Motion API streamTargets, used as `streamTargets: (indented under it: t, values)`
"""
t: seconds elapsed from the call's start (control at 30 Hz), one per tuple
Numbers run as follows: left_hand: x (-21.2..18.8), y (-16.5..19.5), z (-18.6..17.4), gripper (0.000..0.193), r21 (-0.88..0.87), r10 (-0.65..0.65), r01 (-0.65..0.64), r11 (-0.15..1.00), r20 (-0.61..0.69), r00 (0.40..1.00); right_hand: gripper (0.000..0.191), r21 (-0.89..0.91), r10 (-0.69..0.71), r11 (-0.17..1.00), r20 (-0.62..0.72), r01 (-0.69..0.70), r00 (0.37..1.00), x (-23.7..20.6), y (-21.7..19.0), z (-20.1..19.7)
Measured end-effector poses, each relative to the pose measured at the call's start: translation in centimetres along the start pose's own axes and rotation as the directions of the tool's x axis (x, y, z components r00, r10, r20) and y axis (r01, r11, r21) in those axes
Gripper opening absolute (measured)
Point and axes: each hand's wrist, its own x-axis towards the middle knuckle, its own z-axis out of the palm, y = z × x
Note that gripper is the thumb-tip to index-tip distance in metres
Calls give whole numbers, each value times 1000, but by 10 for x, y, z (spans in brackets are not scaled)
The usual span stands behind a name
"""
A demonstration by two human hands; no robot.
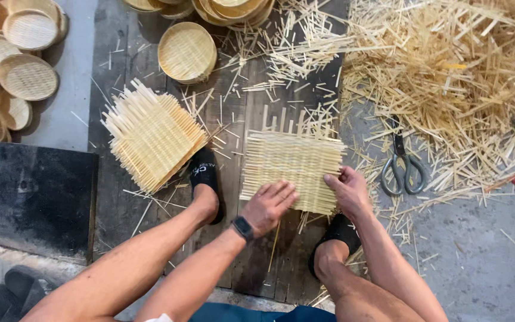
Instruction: The person sits on the floor and assembles round bamboo sieves. They take a square woven bamboo mat, trim its protruding ends with scissors, fit a bent bamboo rim around the mat, press the assembly with a round wooden mold block, and place the finished sieve onto a growing stack of completed sieves.
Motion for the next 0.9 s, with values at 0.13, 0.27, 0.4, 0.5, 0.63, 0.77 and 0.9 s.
streamTargets:
  t: [0.13, 0.27, 0.4, 0.5, 0.63, 0.77, 0.9]
  values:
    - [3, -35, 5, 66, -297, -429, 383, 875, -104, 898, 30, 6, -26, 1000, -55, 26, 998, 2, 10, 4]
    - [6, -91, 27, 61, -680, -900, 729, 71, 272, 341, 30, 20, -83, 996, -72, 84, 994, 2, 20, 3]
    - [-7, -109, 48, 31, -756, -734, 595, -272, 563, 380, 32, 8, -96, 995, -74, 97, 993, 0, 24, -3]
    - [-13, -108, 55, 32, -743, -733, 606, -285, 576, 362, 34, 16, -124, 992, -63, 125, 990, -3, 23, -6]
    - [-10, -106, 57, 45, -766, -765, 586, -266, 537, 355, 34, 19, -117, 993, -68, 119, 991, -6, 19, -4]
    - [-11, -106, 54, 47, -785, -759, 546, -292, 537, 367, 36, 38, -141, 989, -68, 144, 988, -8, 18, -1]
    - [-19, -100, 44, 48, -742, -733, 614, -269, 572, 370, 37, -206, -172, 968, -143, 141, 975, -15, 25, 1]
